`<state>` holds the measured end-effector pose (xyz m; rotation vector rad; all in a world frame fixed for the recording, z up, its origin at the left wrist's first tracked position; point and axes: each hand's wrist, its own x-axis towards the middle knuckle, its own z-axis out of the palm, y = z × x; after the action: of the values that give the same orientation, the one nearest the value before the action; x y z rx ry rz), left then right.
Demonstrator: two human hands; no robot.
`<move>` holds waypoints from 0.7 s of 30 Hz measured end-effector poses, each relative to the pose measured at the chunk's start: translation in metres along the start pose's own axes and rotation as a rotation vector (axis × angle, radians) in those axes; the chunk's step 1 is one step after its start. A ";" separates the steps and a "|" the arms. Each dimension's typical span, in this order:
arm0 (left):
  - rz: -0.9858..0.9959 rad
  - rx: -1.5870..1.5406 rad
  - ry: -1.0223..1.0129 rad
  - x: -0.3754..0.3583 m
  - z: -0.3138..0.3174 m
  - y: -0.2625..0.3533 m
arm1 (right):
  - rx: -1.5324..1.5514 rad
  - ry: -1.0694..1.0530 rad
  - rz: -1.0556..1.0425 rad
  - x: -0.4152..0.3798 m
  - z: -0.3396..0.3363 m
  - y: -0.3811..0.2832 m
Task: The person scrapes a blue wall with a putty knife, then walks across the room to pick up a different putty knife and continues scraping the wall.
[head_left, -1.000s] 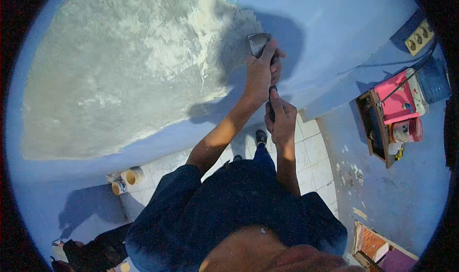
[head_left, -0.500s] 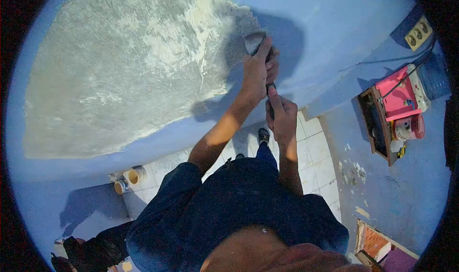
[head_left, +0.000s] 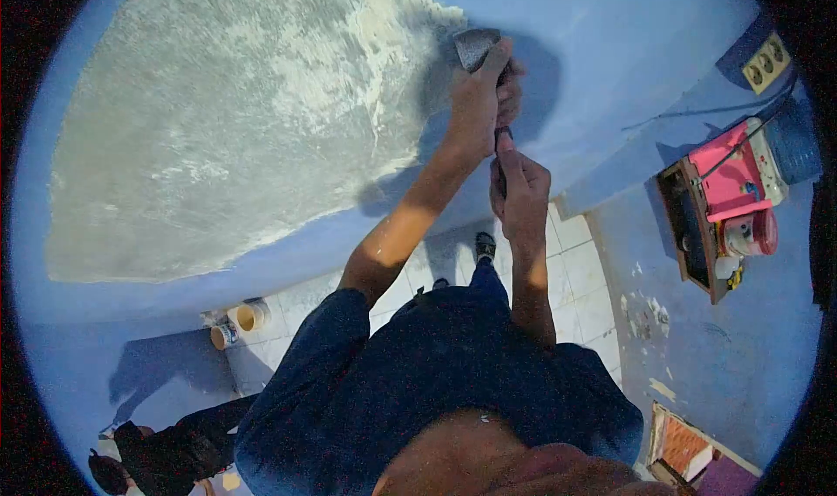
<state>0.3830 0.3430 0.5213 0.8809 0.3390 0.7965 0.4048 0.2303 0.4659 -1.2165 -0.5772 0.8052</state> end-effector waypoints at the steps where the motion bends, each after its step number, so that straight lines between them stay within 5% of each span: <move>1: -0.024 -0.027 0.046 -0.004 0.004 -0.001 | -0.046 0.039 0.005 -0.005 0.000 -0.004; 21: -0.070 -0.004 0.125 -0.001 -0.014 -0.014 | -0.128 -0.009 0.018 -0.002 -0.005 0.016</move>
<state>0.3809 0.3451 0.5017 0.8128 0.4751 0.7890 0.4042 0.2283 0.4490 -1.3377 -0.6337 0.7985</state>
